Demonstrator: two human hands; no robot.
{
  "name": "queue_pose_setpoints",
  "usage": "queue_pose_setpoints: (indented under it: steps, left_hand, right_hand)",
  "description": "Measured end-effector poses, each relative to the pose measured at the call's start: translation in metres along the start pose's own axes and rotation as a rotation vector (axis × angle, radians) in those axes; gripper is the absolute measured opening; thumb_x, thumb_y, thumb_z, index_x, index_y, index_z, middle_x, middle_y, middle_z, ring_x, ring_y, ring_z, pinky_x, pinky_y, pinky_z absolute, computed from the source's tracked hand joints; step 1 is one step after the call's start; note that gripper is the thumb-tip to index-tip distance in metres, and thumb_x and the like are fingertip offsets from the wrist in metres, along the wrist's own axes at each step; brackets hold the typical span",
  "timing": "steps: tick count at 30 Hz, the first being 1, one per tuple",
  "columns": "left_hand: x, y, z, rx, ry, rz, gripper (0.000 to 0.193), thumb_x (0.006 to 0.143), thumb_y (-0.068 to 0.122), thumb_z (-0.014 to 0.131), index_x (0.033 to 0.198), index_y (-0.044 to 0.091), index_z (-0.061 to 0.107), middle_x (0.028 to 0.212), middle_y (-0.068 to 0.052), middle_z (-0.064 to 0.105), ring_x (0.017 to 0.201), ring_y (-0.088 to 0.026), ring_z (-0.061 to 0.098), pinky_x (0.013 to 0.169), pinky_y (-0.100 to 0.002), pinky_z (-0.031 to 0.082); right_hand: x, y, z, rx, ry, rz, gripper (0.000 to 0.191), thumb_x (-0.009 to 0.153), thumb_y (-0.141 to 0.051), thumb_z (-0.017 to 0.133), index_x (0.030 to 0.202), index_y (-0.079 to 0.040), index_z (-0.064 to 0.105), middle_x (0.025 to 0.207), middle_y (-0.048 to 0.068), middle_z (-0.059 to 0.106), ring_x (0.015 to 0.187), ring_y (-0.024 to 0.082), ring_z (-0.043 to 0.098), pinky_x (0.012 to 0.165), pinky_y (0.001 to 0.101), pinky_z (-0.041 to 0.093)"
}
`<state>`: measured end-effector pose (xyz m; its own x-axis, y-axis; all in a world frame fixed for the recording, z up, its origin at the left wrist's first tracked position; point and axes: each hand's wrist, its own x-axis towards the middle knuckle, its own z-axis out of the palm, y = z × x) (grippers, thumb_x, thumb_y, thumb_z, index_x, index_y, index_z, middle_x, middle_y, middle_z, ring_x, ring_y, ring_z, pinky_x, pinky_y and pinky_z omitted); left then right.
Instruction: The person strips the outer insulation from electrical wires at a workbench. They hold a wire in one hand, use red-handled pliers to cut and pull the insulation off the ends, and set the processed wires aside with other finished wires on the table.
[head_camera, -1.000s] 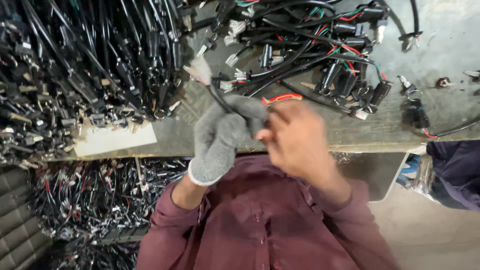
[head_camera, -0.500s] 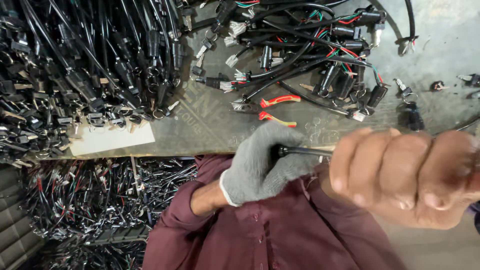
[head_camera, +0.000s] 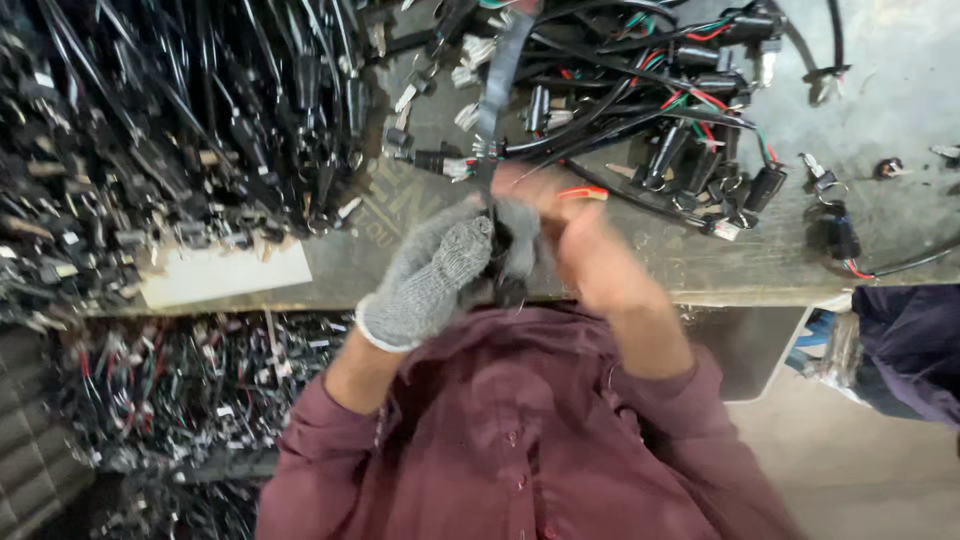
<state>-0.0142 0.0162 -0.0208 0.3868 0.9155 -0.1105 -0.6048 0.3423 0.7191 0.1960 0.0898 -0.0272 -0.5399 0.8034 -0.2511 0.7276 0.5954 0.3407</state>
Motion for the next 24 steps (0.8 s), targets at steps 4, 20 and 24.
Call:
queue_pose_setpoints:
  steps: [4,20,24]
  left_hand:
    - [-0.002,0.001,-0.001,0.724,0.202,0.261,0.017,0.107,0.015,0.072,0.115,0.002,0.066,0.111,-0.007,0.071,0.1,-0.014,0.067,0.091,-0.028,0.056]
    - [-0.012,-0.012,0.024,0.976,0.488,0.202,0.051,0.084,0.023,0.09,0.125,0.006,0.065,0.111,-0.004,0.077,0.101,-0.016,0.074,0.093,-0.031,0.058]
    - [-0.004,0.0,0.02,1.002,0.401,0.112,0.064,0.08,0.028,0.09,0.132,0.003,0.062,0.109,-0.003,0.077,0.1,-0.015,0.074,0.092,-0.032,0.056]
  right_hand:
    - [-0.03,-0.029,0.044,1.272,-0.266,0.116,0.041,0.093,-0.025,0.068,0.127,-0.003,0.064,0.094,0.014,0.078,0.083,0.017,0.078,0.08,0.0359,0.057]
    - [-0.047,-0.022,0.035,1.514,0.406,-0.231,0.042,0.096,0.004,0.061,0.136,-0.001,0.049,0.117,0.018,0.057,0.106,0.035,0.059,0.095,0.0375,0.049]
    - [-0.049,-0.025,0.032,1.411,0.411,-0.19,0.055,0.085,0.008,0.065,0.138,-0.001,0.05,0.097,0.016,0.05,0.084,0.034,0.052,0.075,0.0398,0.045]
